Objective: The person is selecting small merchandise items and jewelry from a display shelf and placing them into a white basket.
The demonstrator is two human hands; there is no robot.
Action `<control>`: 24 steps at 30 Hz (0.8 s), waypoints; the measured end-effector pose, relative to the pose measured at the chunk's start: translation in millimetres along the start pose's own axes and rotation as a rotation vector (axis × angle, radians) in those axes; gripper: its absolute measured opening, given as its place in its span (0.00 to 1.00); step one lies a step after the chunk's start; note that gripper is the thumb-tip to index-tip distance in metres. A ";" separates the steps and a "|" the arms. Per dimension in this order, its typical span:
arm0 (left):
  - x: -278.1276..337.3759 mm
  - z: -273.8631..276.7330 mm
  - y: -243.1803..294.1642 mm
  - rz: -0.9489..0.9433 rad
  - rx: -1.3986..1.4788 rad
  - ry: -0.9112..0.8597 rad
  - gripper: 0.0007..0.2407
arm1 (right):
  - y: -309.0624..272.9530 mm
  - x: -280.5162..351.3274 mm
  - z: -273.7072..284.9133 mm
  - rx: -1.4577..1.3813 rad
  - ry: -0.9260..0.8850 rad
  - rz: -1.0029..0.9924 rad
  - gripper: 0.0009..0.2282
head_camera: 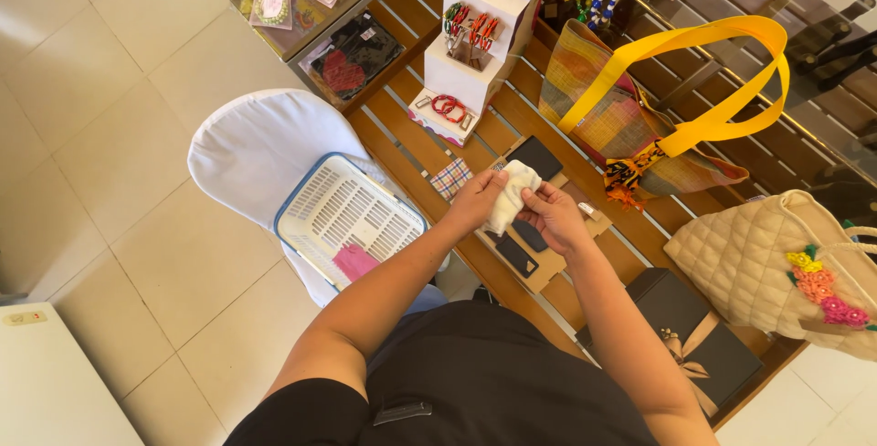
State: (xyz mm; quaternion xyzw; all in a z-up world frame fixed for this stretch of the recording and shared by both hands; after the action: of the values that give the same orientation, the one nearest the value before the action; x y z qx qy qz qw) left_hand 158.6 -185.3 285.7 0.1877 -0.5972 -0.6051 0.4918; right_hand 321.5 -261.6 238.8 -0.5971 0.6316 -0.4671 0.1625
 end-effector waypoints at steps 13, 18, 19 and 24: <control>-39.9 68.0 -17.0 0.007 0.211 0.094 0.09 | 10.2 -22.1 -28.3 0.004 0.099 0.029 0.09; -42.3 104.6 -12.1 -0.113 0.083 -0.001 0.11 | 30.4 -33.3 -65.5 0.028 0.119 0.008 0.10; -42.2 110.0 -15.5 -0.111 0.082 -0.017 0.11 | 39.4 -36.1 -72.2 0.025 0.135 0.011 0.10; -40.7 135.5 -30.6 0.003 -0.064 -0.265 0.21 | 72.6 -54.2 -110.5 0.042 0.163 -0.062 0.11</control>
State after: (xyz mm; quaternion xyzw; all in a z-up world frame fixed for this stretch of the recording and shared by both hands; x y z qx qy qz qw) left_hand 55.0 -85.1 272.5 0.0898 -0.6377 -0.6425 0.4153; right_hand 206.2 -179.6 219.1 -0.5728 0.6138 -0.5323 0.1086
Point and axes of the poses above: each hand's wrist, its own x-axis away from the middle knuckle, its own z-axis out of the back of the hand, y = z × x, the point moved 2 cm from there along -x, towards the middle knuckle, and after that the axes turned 3 degrees about z, right-handed, at the moved point
